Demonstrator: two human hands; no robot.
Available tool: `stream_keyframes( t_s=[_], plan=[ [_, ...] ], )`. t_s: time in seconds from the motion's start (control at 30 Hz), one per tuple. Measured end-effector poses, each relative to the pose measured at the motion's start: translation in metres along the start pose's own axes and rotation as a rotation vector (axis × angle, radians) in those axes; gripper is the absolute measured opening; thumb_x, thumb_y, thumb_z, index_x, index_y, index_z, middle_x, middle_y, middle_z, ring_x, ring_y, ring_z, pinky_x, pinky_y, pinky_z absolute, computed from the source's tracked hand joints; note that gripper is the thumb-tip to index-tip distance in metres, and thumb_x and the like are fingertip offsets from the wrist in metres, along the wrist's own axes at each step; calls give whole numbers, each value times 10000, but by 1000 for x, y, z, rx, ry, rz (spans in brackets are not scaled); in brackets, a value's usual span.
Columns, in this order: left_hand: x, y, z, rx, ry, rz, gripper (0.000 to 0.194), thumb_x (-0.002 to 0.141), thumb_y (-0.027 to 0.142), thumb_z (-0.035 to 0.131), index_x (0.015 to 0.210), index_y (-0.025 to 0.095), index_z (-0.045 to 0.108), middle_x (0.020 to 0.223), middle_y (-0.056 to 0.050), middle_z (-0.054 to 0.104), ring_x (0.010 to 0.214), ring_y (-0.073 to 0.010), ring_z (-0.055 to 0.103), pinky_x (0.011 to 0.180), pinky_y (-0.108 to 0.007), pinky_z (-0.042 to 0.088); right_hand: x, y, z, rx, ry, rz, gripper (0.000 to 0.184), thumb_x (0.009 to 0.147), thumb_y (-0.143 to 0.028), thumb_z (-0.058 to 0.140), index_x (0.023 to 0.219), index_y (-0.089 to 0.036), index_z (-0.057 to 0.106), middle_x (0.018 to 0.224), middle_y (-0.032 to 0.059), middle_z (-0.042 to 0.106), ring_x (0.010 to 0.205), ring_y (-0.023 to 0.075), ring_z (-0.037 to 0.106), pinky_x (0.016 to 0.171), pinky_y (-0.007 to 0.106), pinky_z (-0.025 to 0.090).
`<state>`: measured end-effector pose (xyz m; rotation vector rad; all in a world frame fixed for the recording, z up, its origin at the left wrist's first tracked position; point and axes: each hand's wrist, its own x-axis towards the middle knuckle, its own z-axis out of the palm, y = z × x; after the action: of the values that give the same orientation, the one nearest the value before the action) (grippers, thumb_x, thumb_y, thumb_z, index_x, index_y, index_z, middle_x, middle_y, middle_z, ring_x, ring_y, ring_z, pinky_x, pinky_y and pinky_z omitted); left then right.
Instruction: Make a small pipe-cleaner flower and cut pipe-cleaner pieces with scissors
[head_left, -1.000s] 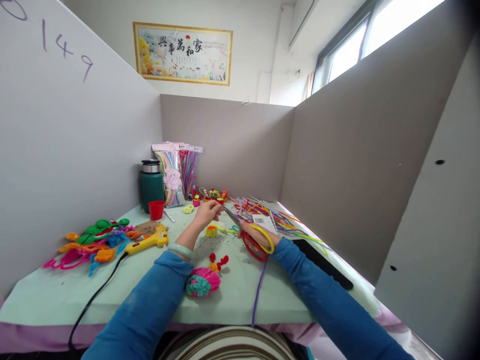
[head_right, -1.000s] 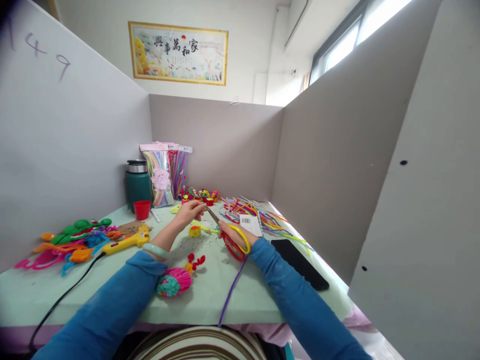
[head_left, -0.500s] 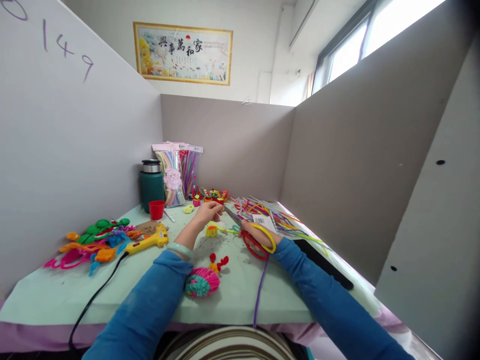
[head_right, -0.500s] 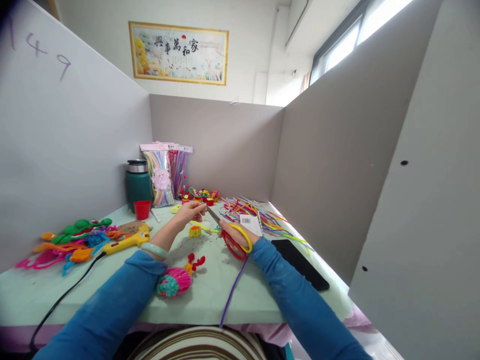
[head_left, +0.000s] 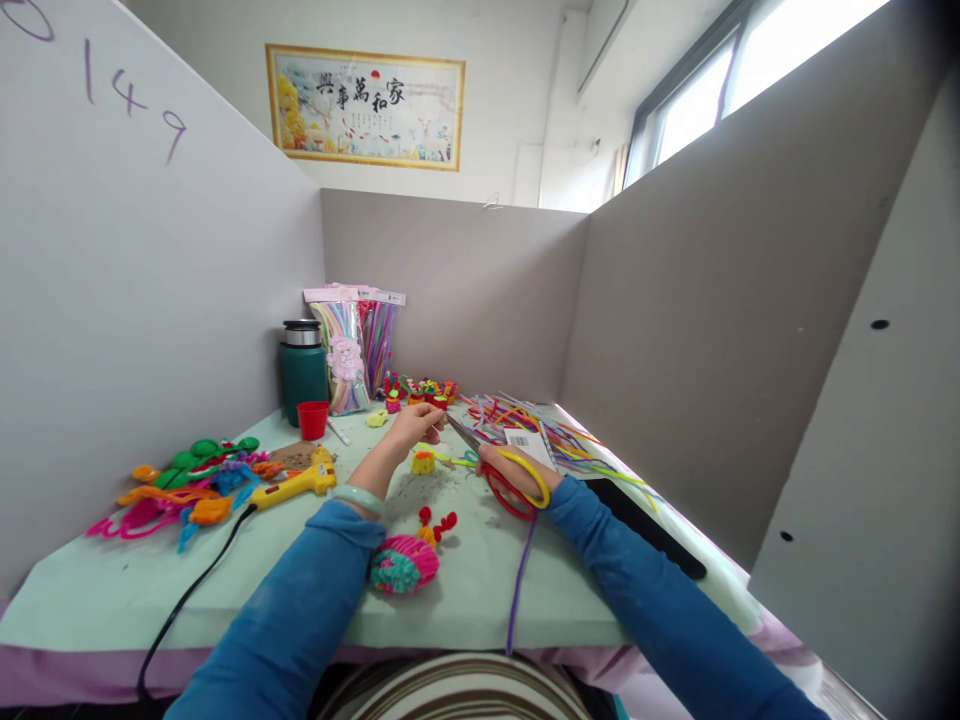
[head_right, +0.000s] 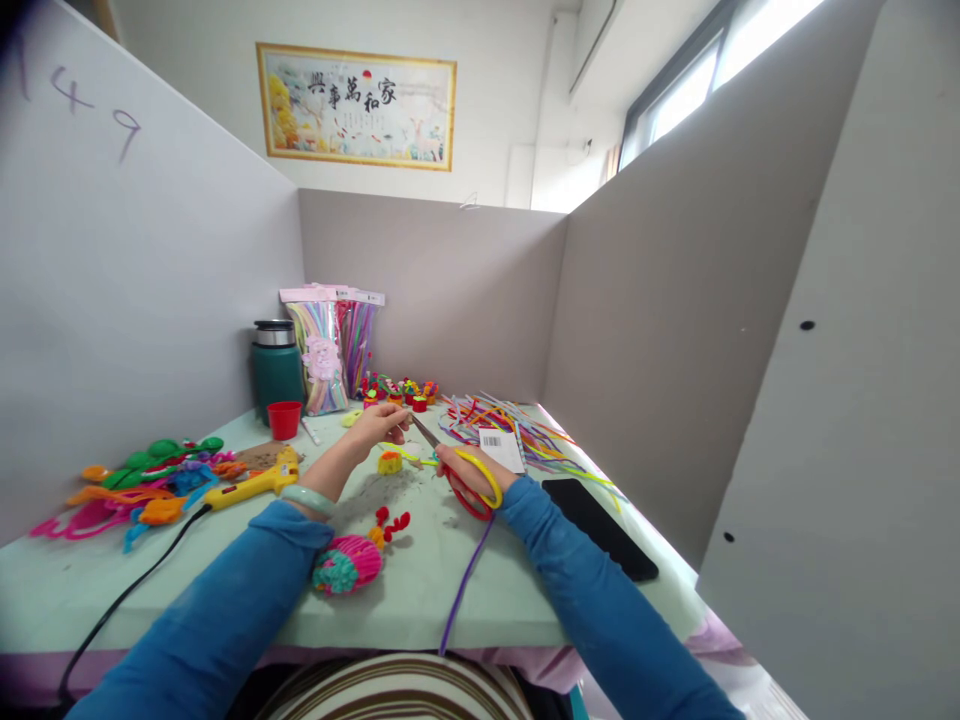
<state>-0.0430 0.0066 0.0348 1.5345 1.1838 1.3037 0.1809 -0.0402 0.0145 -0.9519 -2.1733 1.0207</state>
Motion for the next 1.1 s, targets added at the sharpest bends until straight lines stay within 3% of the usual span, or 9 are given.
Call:
stream_keyframes(
  t_s=[0.6, 0.83, 1.1],
  plan=[
    [-6, 3, 4, -284, 9, -78, 200, 749, 293, 686, 776, 113, 603, 724, -33, 654, 457, -59, 541, 584, -263, 537, 4, -3, 2, -122, 115, -16, 576, 906, -637, 265, 770, -170, 573, 406, -48, 429, 336, 83, 353, 399, 222, 303],
    [-3, 0, 4, -201, 29, -62, 193, 774, 316, 648, 782, 131, 591, 728, -25, 650, 450, -59, 537, 571, -257, 529, 1, -5, 3, -72, 45, -19, 583, 919, -624, 222, 772, -174, 562, 367, -47, 423, 324, 91, 386, 422, 221, 350],
    [-3, 4, 4, 18, 45, -26, 141, 778, 283, 580, 753, 145, 588, 680, -9, 634, 436, -65, 534, 517, -215, 482, 0, -1, -1, -3, -26, 24, 641, 896, -674, 208, 809, -155, 573, 343, -56, 421, 291, 74, 369, 375, 186, 320]
  ],
)
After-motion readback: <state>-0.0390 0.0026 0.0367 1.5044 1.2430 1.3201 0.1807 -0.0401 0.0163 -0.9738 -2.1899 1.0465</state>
